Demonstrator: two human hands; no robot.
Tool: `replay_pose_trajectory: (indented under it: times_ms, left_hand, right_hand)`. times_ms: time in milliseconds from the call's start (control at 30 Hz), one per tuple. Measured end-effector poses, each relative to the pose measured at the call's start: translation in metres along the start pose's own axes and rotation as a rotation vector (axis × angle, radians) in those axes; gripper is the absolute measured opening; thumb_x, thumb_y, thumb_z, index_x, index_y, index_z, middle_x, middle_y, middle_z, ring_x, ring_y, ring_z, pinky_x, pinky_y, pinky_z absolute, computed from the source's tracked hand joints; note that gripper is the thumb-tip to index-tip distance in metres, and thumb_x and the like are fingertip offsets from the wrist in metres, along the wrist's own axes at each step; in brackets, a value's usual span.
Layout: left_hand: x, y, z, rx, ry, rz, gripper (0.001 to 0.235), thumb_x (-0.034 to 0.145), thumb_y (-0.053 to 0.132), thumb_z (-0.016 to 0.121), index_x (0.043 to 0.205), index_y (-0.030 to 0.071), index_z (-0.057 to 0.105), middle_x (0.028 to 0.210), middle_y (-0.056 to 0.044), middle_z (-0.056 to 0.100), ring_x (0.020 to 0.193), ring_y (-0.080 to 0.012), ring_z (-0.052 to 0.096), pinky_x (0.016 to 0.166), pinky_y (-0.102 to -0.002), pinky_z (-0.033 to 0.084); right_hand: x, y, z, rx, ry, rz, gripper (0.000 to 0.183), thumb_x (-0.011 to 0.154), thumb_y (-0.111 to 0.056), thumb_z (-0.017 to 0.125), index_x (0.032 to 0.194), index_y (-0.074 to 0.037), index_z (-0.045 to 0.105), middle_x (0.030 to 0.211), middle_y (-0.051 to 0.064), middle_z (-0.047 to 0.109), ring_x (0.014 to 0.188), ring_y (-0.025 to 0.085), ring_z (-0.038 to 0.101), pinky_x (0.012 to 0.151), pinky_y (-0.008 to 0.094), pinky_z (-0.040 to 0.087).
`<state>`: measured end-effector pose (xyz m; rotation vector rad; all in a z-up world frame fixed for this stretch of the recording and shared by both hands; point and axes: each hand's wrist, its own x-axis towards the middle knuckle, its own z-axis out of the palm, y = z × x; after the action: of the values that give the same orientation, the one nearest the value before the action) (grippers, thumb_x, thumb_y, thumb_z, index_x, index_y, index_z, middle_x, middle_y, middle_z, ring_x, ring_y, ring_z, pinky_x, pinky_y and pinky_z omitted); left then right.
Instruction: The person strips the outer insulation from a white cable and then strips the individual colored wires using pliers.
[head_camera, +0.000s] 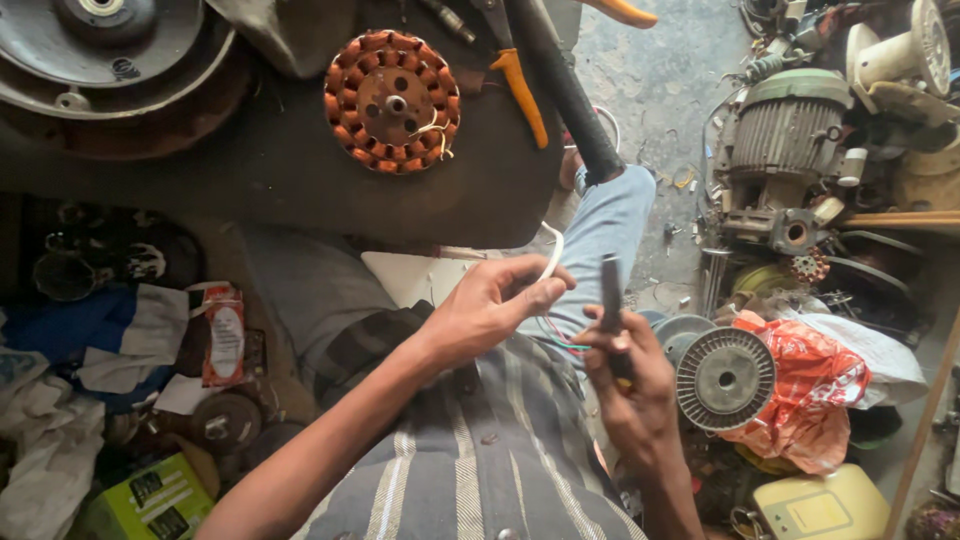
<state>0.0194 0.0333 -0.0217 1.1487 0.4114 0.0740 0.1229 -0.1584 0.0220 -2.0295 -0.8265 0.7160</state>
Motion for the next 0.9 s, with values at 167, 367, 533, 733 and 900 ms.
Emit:
replay_pose_trajectory:
  times_ms: [167, 367, 533, 733, 900]
  left_hand:
    - [-0.009, 0.008, -0.007, -0.027, -0.132, 0.015, 0.045, 0.103, 0.029, 0.062, 0.137, -0.001, 0.063, 0.113, -0.008, 0.075, 0.109, -0.0113, 0.066, 0.1, -0.031, 0.051]
    - [-0.013, 0.013, -0.005, -0.154, -0.194, 0.0, 0.038, 0.107, 0.024, 0.058, 0.132, -0.005, 0.064, 0.107, -0.003, 0.075, 0.096, -0.0089, 0.058, 0.089, -0.028, 0.049]
    - [-0.018, 0.028, -0.005, 0.061, -0.15, 0.077, 0.03, 0.109, 0.023, 0.057, 0.114, -0.003, 0.072, 0.087, -0.003, 0.071, 0.083, -0.0087, 0.063, 0.077, -0.028, 0.052]
    - [-0.036, 0.057, -0.009, 0.179, -0.323, 0.201, 0.028, 0.111, 0.02, 0.047, 0.114, 0.0, 0.066, 0.082, -0.005, 0.059, 0.077, -0.0126, 0.057, 0.075, -0.029, 0.051]
    - [-0.045, 0.067, -0.01, 0.045, -0.423, 0.193, 0.036, 0.114, 0.03, 0.045, 0.116, -0.003, 0.061, 0.086, -0.007, 0.054, 0.081, -0.0147, 0.047, 0.075, -0.032, 0.044]
  right_hand:
    - [0.008, -0.003, -0.01, -0.017, 0.05, -0.075, 0.026, 0.101, -0.017, 0.061, 0.119, 0.001, 0.069, 0.134, 0.015, 0.063, 0.118, 0.024, 0.067, 0.092, 0.033, 0.056]
    - [0.012, -0.008, -0.014, -0.264, 0.083, -0.234, 0.032, 0.095, -0.011, 0.069, 0.124, 0.001, 0.069, 0.138, 0.018, 0.06, 0.123, 0.032, 0.066, 0.097, 0.039, 0.055]
    - [0.028, -0.011, -0.032, -0.547, 0.075, -0.484, 0.031, 0.089, -0.009, 0.072, 0.118, -0.001, 0.066, 0.146, 0.015, 0.057, 0.138, 0.031, 0.053, 0.115, 0.049, 0.039]
    - [0.048, -0.033, -0.064, -0.753, -0.128, -0.656, 0.049, 0.076, -0.006, 0.07, 0.125, -0.008, 0.07, 0.149, 0.011, 0.052, 0.144, 0.032, 0.045, 0.123, 0.06, 0.024]
    - [0.058, -0.056, -0.074, -0.711, -0.244, -0.775, 0.052, 0.077, -0.006, 0.073, 0.128, -0.015, 0.066, 0.15, 0.007, 0.049, 0.145, 0.031, 0.043, 0.126, 0.063, 0.024]
